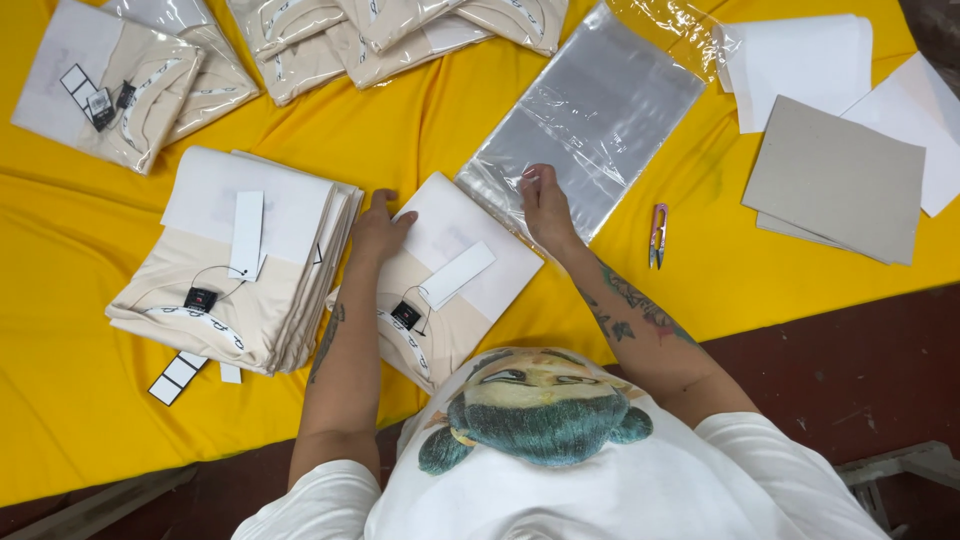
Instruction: Folding and placing t-shirts into plastic bags for shipping or retail
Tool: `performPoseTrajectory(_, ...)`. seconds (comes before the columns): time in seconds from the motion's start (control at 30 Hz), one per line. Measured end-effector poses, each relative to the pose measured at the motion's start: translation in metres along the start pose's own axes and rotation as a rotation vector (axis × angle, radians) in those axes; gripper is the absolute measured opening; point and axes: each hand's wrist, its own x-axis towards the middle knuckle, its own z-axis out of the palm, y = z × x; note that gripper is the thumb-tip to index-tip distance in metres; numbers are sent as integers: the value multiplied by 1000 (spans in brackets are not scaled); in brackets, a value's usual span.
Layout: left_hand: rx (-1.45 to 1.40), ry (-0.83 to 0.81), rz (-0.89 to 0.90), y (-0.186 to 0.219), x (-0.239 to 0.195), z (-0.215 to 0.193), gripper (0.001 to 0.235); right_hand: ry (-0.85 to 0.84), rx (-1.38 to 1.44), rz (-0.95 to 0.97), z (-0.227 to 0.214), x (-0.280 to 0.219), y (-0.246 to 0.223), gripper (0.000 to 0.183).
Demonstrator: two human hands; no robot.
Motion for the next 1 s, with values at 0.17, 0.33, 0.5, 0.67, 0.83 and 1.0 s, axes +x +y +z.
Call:
performPoseTrajectory(0.17,-88,-94,61,15,-10,-11,43,-132,-106,23,2,3,11,33)
performPoseTrajectory(0.33,-278,-121,116,30,-35,-25,36,-164,-178,23,4,16,22,16)
performPoseTrajectory(0.5,-381,-214,377,36,-38,-15,38,-295,92,-191,14,41,39,42)
performPoseTrajectory(0.67,-223,-423,423,84,-34,-6,39,-525,-329,-329,-17,24,-42,54)
performPoseTrajectory(0.83,-178,-377,334,88,-29,-8,56,-652,-635,-316,-21,5,-57,65)
performPoseTrajectory(1.0,-67,-290,504,78,-27,13,68,-649,-812,-417,-13,-16,-36,65)
